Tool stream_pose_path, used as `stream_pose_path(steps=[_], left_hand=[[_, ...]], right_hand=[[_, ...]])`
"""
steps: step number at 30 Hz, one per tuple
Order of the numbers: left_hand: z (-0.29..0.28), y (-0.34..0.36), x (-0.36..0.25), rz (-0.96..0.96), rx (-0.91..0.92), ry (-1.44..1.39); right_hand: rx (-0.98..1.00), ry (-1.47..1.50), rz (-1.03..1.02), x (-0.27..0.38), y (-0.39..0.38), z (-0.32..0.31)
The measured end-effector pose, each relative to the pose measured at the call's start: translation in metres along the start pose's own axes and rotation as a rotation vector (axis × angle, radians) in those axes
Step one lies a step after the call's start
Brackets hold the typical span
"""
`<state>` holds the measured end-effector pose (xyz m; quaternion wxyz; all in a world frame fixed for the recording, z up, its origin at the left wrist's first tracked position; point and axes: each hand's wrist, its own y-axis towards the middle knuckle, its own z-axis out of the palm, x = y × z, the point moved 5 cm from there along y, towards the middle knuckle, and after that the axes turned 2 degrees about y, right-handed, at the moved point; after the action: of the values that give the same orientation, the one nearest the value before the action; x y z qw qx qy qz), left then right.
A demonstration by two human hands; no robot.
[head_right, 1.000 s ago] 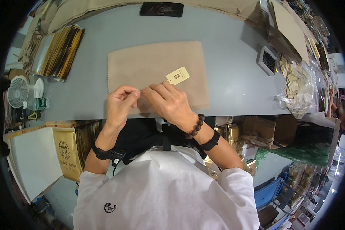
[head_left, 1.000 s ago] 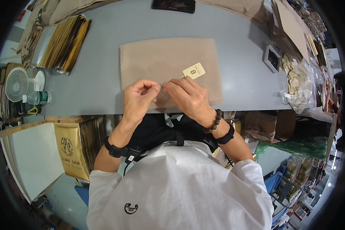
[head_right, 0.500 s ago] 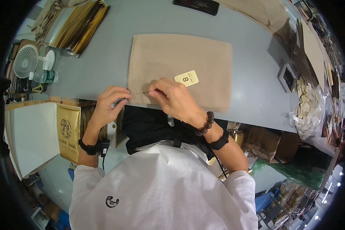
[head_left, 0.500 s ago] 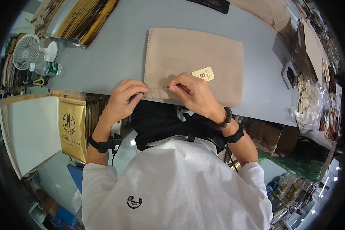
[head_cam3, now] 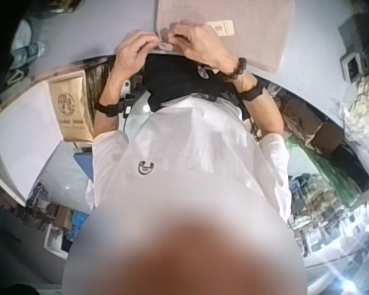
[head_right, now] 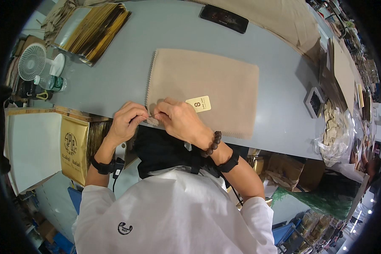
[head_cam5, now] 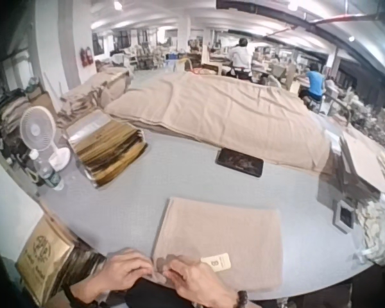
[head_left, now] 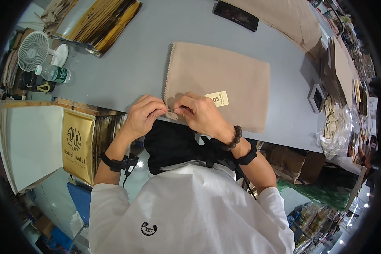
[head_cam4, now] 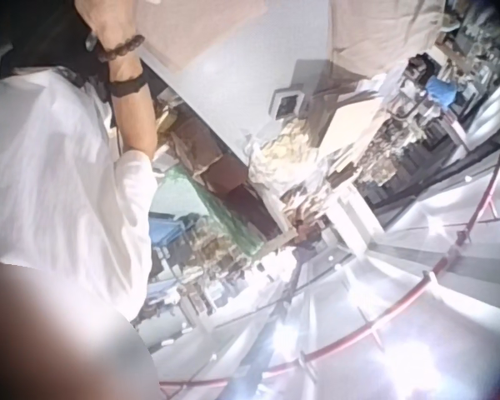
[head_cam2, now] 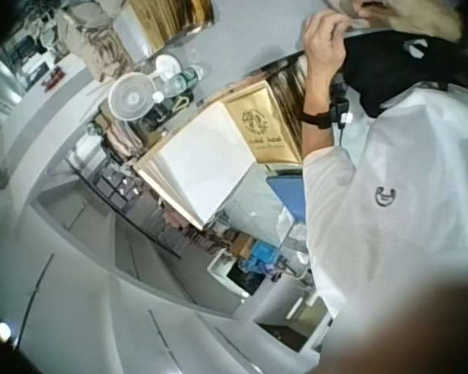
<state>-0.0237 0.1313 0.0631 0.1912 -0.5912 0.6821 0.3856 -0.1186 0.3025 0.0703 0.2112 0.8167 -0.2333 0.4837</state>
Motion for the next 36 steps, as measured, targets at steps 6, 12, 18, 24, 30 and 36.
stream_pose_path(steps=[6,12,18,24,30,36], left_hand=[[0.000,0.000,0.000,-0.004,0.007,-0.031],[0.002,0.000,0.001,-0.033,0.001,-0.038],[0.002,0.000,0.002,-0.045,-0.022,-0.057],[0.001,0.000,0.003,-0.057,-0.003,-0.054],[0.002,0.001,0.000,-0.102,-0.037,-0.064],[-0.005,-0.012,-0.007,-0.264,-0.145,-0.054]], right_hand=[[0.014,-0.036,-0.017,0.001,0.002,0.006],[0.000,0.043,0.041,-0.002,0.003,0.010],[-0.016,0.098,0.072,-0.005,0.003,0.009],[-0.052,0.102,0.079,-0.005,0.001,0.005],[-0.026,0.154,0.119,-0.006,0.003,0.009],[-0.031,0.225,0.174,-0.015,0.003,0.008]])
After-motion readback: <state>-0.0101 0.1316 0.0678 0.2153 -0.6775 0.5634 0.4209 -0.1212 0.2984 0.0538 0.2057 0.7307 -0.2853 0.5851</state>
